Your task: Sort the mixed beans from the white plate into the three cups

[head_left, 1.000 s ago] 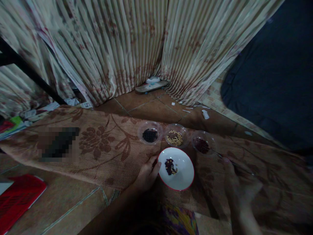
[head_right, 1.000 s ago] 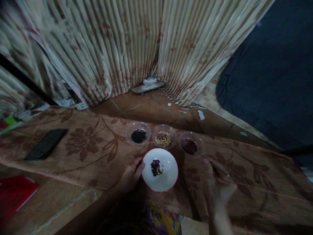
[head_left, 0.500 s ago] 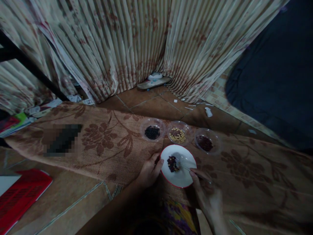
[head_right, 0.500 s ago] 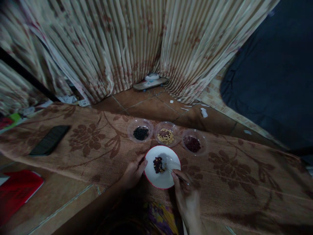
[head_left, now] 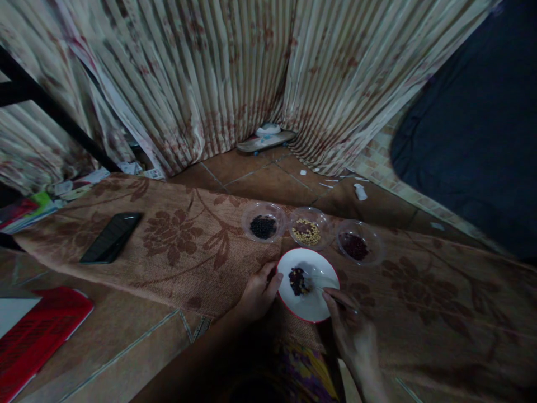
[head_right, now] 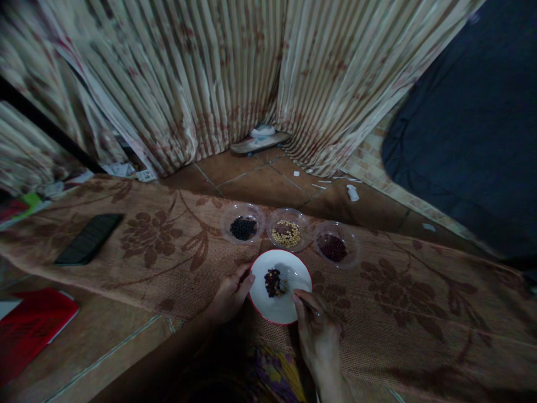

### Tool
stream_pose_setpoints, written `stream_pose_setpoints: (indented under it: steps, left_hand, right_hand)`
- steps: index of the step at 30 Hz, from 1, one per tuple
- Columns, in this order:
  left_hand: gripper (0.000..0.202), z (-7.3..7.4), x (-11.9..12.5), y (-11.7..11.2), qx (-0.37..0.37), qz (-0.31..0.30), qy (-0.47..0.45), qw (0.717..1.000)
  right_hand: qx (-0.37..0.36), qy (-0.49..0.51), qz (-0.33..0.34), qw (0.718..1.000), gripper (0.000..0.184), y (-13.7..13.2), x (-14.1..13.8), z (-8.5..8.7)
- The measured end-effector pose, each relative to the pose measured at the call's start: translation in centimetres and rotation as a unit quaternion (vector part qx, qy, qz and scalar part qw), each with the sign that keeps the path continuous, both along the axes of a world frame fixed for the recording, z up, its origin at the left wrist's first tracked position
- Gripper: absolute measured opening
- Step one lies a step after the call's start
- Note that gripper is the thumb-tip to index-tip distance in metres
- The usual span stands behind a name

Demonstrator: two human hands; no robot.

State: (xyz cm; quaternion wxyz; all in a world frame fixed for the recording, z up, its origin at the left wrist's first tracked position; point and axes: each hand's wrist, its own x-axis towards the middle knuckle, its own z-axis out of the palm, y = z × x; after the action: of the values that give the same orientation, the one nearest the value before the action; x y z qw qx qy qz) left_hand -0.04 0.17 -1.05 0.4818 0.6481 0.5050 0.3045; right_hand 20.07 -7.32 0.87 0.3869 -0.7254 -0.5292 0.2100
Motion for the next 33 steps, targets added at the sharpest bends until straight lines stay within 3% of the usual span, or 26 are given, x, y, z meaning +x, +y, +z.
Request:
stream_pose_setpoints:
  steps: [21, 33]
  left_hand:
    - [0.037, 0.36, -0.08, 0.03, -0.009, -0.006, -0.013, 1.000]
    - [0.035, 0.59, 0.04, -0.02, -0.007, 0.001, -0.006, 1.000]
  right_hand:
    - [0.031, -0.021, 0.016, 0.999, 0.027, -0.30, 0.00, -0.17]
    - [0.044, -0.023, -0.013, 0.999, 0.029, -0.45, 0.07, 0.28]
